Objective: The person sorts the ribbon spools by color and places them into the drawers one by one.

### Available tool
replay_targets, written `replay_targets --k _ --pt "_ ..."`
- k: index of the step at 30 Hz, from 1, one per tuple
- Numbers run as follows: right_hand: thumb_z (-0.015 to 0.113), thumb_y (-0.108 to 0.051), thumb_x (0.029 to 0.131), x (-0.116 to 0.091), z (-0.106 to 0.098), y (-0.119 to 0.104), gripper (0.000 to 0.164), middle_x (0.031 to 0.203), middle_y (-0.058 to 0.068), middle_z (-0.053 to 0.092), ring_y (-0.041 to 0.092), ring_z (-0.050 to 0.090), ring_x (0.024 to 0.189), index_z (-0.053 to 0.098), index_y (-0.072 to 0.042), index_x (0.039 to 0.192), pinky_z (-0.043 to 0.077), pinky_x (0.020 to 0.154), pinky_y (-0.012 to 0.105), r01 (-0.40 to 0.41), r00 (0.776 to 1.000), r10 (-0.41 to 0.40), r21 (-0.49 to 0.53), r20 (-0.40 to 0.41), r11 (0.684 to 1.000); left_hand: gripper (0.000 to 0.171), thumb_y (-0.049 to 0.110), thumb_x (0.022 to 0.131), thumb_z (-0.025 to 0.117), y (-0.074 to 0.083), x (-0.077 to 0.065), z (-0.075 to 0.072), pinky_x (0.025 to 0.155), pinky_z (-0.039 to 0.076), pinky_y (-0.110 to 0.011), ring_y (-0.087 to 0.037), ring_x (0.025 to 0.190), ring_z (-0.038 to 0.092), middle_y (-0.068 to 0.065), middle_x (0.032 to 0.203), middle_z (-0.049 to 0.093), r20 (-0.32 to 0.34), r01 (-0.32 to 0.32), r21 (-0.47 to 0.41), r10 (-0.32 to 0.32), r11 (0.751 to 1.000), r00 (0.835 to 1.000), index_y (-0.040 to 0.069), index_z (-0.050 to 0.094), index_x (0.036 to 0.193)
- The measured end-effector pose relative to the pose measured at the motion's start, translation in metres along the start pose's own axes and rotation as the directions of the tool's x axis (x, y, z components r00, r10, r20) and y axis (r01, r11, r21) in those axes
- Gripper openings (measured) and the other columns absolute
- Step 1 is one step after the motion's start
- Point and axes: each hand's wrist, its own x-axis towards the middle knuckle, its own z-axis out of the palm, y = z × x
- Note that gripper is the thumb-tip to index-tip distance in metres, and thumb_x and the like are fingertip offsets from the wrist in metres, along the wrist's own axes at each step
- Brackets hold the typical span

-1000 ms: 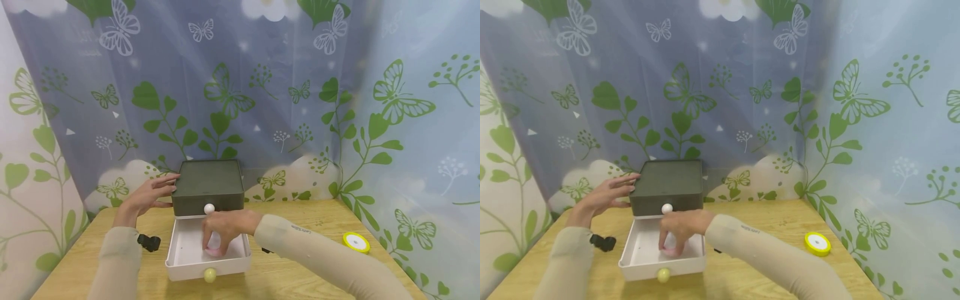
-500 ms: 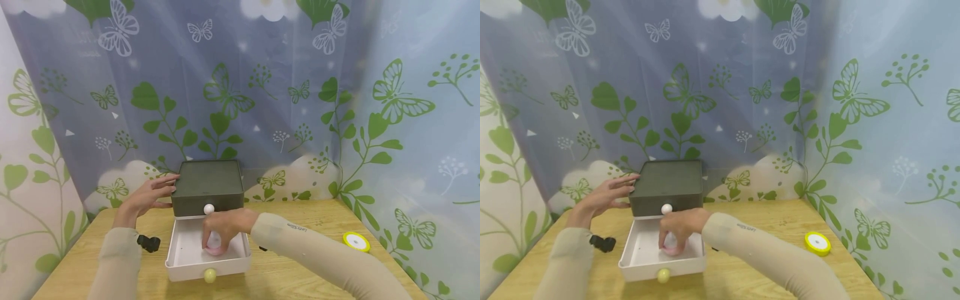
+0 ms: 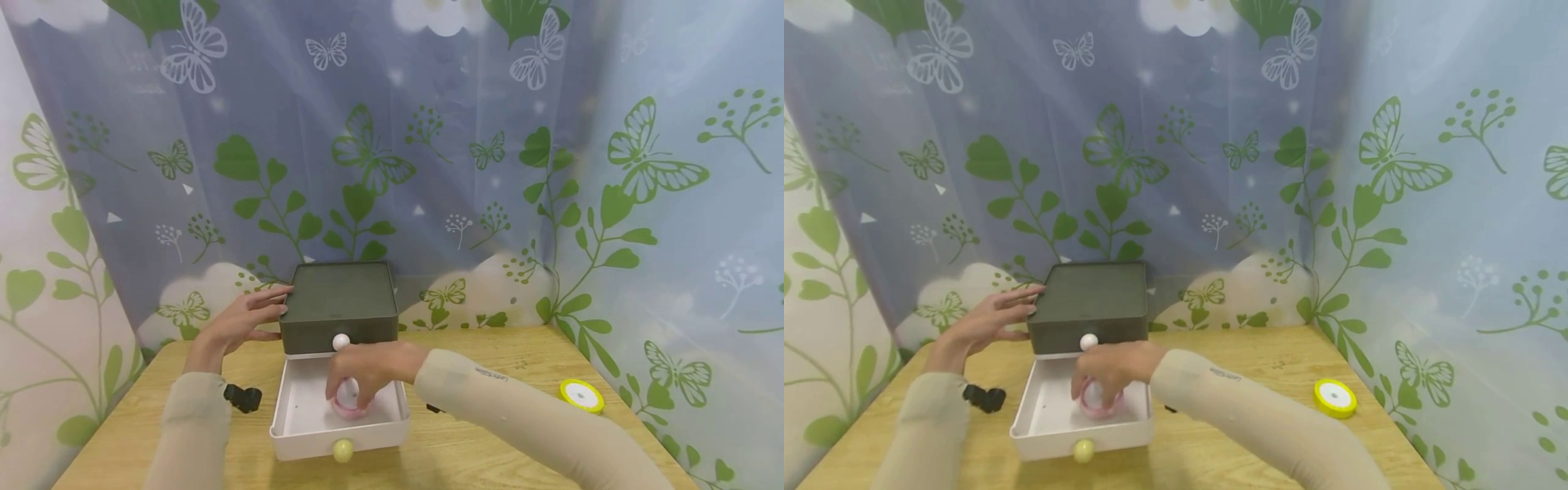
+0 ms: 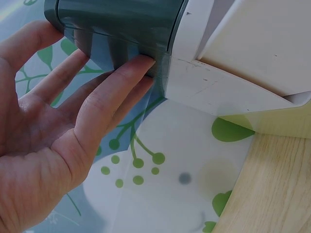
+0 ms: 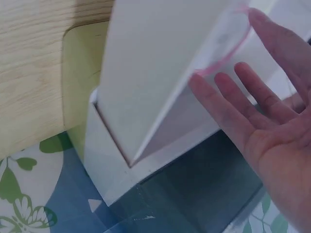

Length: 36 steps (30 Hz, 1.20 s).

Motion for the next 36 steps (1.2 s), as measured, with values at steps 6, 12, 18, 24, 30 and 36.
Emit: replay_targets --k 6,12,18,24,30,36 --pt "0.084 -0.01 0.085 -0.013 -0.006 -0.004 0.05 0.133 -0.002 0.072 0.013 0.066 0.122 0.072 -0.014 0.133 0.049 0.103 0.014 -0.021 0.998 0.028 0.119 -0.057 0.993 0.069 0.028 0.107 0.058 -0.002 0.001 0.0 0.105 0.056 -0.054 -0.055 0.154 0.019 -0.023 0.173 0.011 0.005 -0.008 -0.006 0.008 1.0 1.0 0.011 0.025 0.165" --pt "0.083 -0.011 0.088 -0.028 -0.01 -0.01 0.048 0.136 -0.001 0.071 0.016 0.069 0.119 0.07 -0.012 0.134 0.053 0.102 0.017 -0.01 0.992 0.032 0.182 -0.121 0.983 0.069 0.028 0.107 0.058 -0.002 0.0 0.0 0.106 0.055 -0.055 -0.055 0.154 0.018 -0.023 0.173 0.01 0.008 0.0 -0.009 0.0 1.0 1.0 0.011 0.024 0.165" --pt "0.082 -0.014 0.089 -0.045 -0.01 -0.02 0.042 0.128 0.003 0.075 0.017 0.071 0.111 0.072 -0.009 0.13 0.055 0.095 0.016 0.026 0.978 0.008 0.158 -0.209 0.987 0.07 0.029 0.107 0.058 -0.001 0.0 0.001 0.106 0.056 -0.054 -0.054 0.154 0.019 -0.023 0.173 0.01 0.002 0.0 -0.007 0.0 1.0 1.0 0.012 0.024 0.166" --pt "0.078 -0.019 0.093 -0.063 -0.001 -0.033 0.032 0.122 -0.001 0.076 0.01 0.071 0.105 0.075 -0.014 0.125 0.055 0.092 0.013 0.056 0.94 -0.013 0.117 -0.34 0.992 0.069 0.029 0.107 0.058 0.0 0.0 0.001 0.106 0.056 -0.054 -0.054 0.154 0.019 -0.023 0.173 0.01 0.005 0.001 -0.009 -0.001 1.0 1.0 0.012 0.024 0.166" --pt "0.082 -0.018 0.088 -0.073 0.015 -0.046 0.032 0.111 0.0 0.077 0.003 0.068 0.094 0.077 -0.013 0.119 0.05 0.082 0.005 0.066 0.895 -0.022 0.082 -0.446 0.994 0.068 0.028 0.108 0.056 0.0 0.0 0.0 0.107 0.055 -0.054 -0.054 0.154 0.018 -0.024 0.172 0.01 0.014 -0.004 -0.014 0.004 1.0 1.0 0.011 0.023 0.166" --pt "0.081 -0.016 0.089 -0.078 0.031 -0.056 0.025 0.105 0.002 0.077 0.004 0.07 0.092 0.079 -0.011 0.113 0.047 0.071 0.0 0.051 0.874 0.026 0.143 -0.486 0.988 0.068 0.029 0.108 0.057 0.0 -0.001 0.001 0.107 0.055 -0.054 -0.054 0.154 0.018 -0.023 0.173 0.011 0.002 0.0 -0.015 0.0 1.0 1.0 0.012 0.024 0.166"
